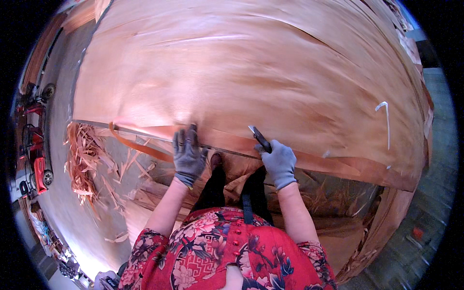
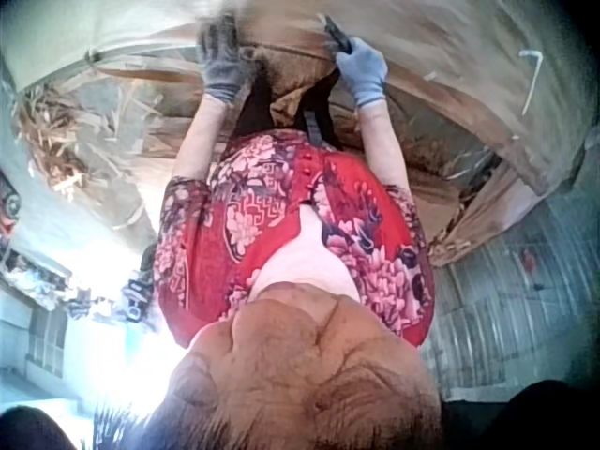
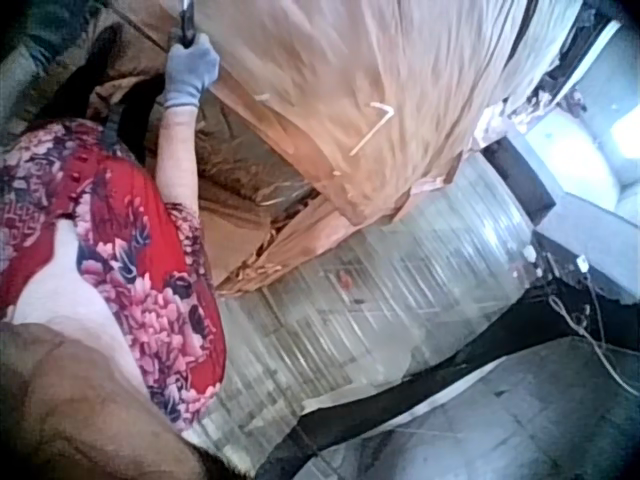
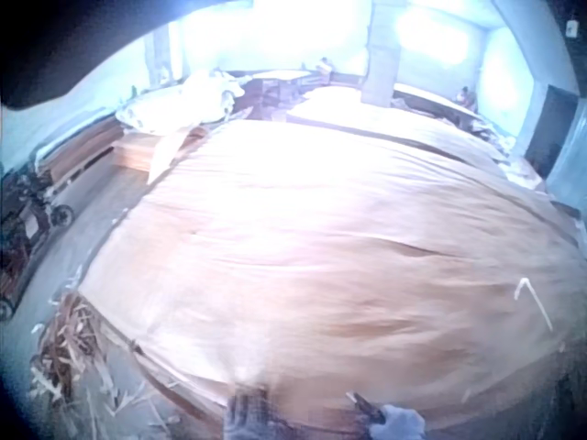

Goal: The person cuts large sheets of light-brown veneer on a workbench using a utility knife and a metal straightedge. They align the straightedge, score the veneer, and peel away cut sections. The person also uses white tape to secure veneer edges and handles a roll of tape. Cut pieces are stacked on the bench.

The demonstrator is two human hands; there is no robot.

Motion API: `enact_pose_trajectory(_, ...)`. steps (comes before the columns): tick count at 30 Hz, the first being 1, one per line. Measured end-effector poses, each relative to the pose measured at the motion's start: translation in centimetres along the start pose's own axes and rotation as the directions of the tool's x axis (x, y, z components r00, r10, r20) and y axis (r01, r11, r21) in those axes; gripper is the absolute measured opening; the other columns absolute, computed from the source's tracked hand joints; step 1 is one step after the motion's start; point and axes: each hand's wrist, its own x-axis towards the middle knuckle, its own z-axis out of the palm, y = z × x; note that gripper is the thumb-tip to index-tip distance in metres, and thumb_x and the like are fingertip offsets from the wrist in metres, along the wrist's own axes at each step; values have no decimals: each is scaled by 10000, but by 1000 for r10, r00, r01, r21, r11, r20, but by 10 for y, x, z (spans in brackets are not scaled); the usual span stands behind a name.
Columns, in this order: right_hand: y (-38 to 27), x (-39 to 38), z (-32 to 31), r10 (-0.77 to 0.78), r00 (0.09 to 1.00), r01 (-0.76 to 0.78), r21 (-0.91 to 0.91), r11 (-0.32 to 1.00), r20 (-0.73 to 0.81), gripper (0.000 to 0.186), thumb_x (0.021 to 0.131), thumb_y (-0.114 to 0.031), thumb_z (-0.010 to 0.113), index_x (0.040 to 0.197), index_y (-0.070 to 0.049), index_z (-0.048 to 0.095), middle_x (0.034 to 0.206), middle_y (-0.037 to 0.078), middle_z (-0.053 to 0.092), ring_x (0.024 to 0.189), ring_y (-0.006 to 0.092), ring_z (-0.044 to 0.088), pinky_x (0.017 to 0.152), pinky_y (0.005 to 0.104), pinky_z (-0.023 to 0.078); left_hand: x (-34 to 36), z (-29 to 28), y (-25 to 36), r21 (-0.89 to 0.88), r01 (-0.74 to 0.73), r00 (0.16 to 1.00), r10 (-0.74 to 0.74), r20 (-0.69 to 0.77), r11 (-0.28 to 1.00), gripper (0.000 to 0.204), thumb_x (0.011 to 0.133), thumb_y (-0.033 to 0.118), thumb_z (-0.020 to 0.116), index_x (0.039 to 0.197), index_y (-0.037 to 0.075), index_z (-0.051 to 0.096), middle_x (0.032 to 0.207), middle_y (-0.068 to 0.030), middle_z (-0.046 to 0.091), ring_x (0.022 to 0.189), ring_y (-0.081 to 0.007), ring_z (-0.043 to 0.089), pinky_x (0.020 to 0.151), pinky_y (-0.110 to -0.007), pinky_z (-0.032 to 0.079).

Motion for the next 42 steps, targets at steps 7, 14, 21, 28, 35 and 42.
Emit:
enact_pose_trajectory(7, 0, 0, 1, -24, 999, 25, 31, 999, -35, 380, 721, -415, 690, 666, -54, 585, 639, 189, 582, 634, 379, 580, 554, 437, 429, 16, -24, -63, 128, 283, 956, -269, -117, 950, 812, 800, 580, 479, 1427, 136, 216, 1483, -152, 144, 1364, -366, 96, 1101, -479, 74)
enact_pose_trajectory(14, 1, 1, -8, -80, 986, 91, -70, 993, 145, 346, 803, -416, 593, 775, -71, 584, 736, 186, 613, 729, 378, 597, 614, 458, 454, 17, -21, -73, -34, 356, 909, -355, -217, 934, 1080, 655, 672, 610, 1422, 49, 174, 1471, -185, 152, 1359, -377, 98, 1098, -481, 90)
enact_pose_trajectory(21, -97, 13, -26, -586, 786, 517, 313, 797, 196, 219, 851, -288, 559, 941, -88, 557, 800, 169, 612, 742, 358, 598, 615, 434, 462, 14, -19, -80, -228, 359, 879, -410, -245, 905, 1188, 619, 649, 663, 1406, -40, 99, 1460, -205, 166, 1356, -378, 114, 1102, -463, 94)
enact_pose_trajectory(28, -190, 46, 6, -839, 429, 890, 1, 456, 334, 136, 823, -183, 543, 927, -98, 526, 785, 114, 607, 711, 309, 616, 604, 390, 491, 9, -13, -86, -354, 317, 848, -430, -310, 880, 1206, 574, 593, 723, 1414, -6, 96, 1443, -196, 220, 1336, -382, 187, 1092, -465, 127)
enact_pose_trajectory(35, -231, 61, 33, -790, 294, 950, -256, 180, 537, 139, 780, -194, 579, 898, -122, 574, 822, 64, 649, 763, 235, 657, 603, 371, 505, 11, -22, -85, -395, 333, 850, -454, -267, 856, 1223, 547, 586, 742, 1389, -49, 124, 1415, -190, 282, 1313, -386, 235, 1082, -456, 164)
enact_pose_trajectory(42, -248, 53, 47, -755, 302, 938, -323, 126, 582, 114, 796, -159, 540, 898, -128, 581, 840, 56, 658, 772, 222, 660, 607, 372, 495, 11, -19, -87, -389, 356, 841, -473, -263, 850, 1182, 538, 566, 749, 1384, -26, 172, 1392, -206, 302, 1298, -364, 278, 1080, -458, 171)
